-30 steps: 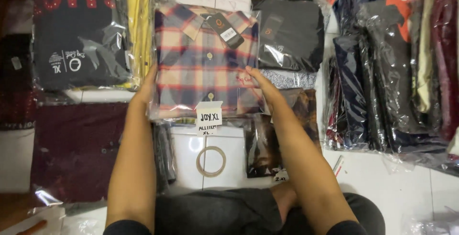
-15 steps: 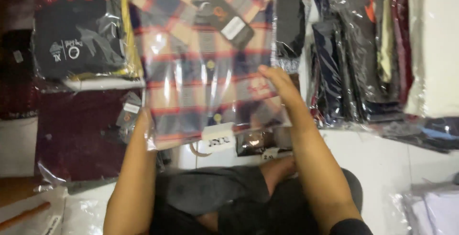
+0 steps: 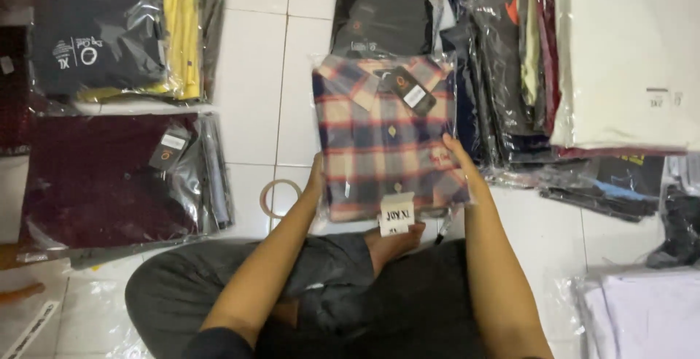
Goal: The person sits on the floor surrounded by packaged shirts, writes on small white labels with a marker, and attaches them to the plastic packaging using clear tape. They handle several shirts, including a plaid shirt and a black shirt, moving them aside or stacking them after labeling.
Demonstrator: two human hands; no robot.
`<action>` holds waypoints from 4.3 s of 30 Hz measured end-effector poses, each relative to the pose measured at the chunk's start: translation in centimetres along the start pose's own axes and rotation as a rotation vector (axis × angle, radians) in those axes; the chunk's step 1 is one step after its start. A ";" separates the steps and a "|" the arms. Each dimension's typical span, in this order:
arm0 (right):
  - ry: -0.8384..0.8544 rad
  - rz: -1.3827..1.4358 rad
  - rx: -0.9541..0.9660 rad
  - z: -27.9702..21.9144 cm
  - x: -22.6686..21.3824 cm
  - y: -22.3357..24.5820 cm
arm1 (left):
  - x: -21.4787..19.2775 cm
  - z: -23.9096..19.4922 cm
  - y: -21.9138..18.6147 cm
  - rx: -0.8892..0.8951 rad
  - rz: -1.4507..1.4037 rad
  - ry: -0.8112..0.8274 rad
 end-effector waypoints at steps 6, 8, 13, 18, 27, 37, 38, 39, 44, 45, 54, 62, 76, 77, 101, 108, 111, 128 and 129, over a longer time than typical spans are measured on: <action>-0.033 0.139 -0.143 8.2 -3.8 -4.9 | 9.6 -11.2 -20.4 -0.216 0.082 -0.138; 0.084 0.027 -0.359 2.7 -3.1 -6.1 | 11.3 -14.1 -23.1 -0.271 0.029 -0.147; -0.085 0.009 -0.144 8.1 -5.9 -12.1 | 11.0 -15.7 -25.4 -0.177 -0.222 -0.067; -0.048 0.083 -0.166 9.8 -3.2 -12.8 | 10.3 -15.2 -27.7 -0.137 -0.163 -0.084; -0.015 0.159 -0.173 12.6 -0.8 -13.3 | 8.0 -14.0 -29.0 -0.111 -0.116 -0.126; 0.016 0.227 -0.100 13.8 -1.5 -19.2 | 2.6 -14.7 -27.3 -0.149 -0.059 -0.220; 0.013 0.235 -0.093 13.4 -0.4 -19.2 | 2.8 -15.1 -27.4 -0.156 -0.054 -0.224; 0.010 0.242 -0.086 13.0 0.6 -19.1 | 3.0 -15.5 -27.5 -0.164 -0.049 -0.228; -0.010 0.287 -0.058 12.7 2.0 -20.0 | 2.9 -16.4 -27.1 -0.197 -0.021 -0.241; -0.014 0.294 -0.056 12.7 1.7 -20.5 | 2.9 -16.6 -27.0 -0.202 -0.019 -0.243; -0.006 0.357 -0.078 12.3 3.4 -19.3 | 1.8 -17.0 -28.0 -0.183 0.004 -0.261; -0.020 0.458 -0.047 3.4 6.5 -14.7 | -4.1 -14.1 -24.6 -0.374 0.010 -0.205; 0.324 0.948 0.237 0.0 11.1 -17.3 | -0.2 -22.5 -26.5 -0.324 0.558 -0.283; 0.332 0.943 0.213 0.8 11.3 -17.7 | 0.1 -22.7 -26.7 -0.313 0.470 -0.273; 0.306 0.654 -0.027 7.1 22.6 -12.0 | -0.5 -18.4 -27.2 -0.216 0.767 -0.626; 0.199 0.555 -0.100 12.5 26.1 -10.5 | -0.2 -18.1 -27.7 -0.323 1.026 -0.397; 0.209 0.482 -0.096 10.9 25.7 -8.0 | 0.7 -18.6 -28.5 -0.301 1.022 -0.417; 0.301 0.421 -0.194 16.4 29.1 -2.3 | 1.5 -17.6 -25.3 -0.134 1.292 -0.271; 0.294 0.419 -0.205 16.4 29.4 -2.0 | 1.5 -17.6 -25.3 -0.138 1.296 -0.268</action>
Point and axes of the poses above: each hand's wrist, its own z-axis towards the middle knuckle, its own x-axis out of the palm, y = z × x, the point moved 1 cm from there along z, towards the middle knuckle, and after that the axes turned 6 degrees about z, right-handed, at the moved point
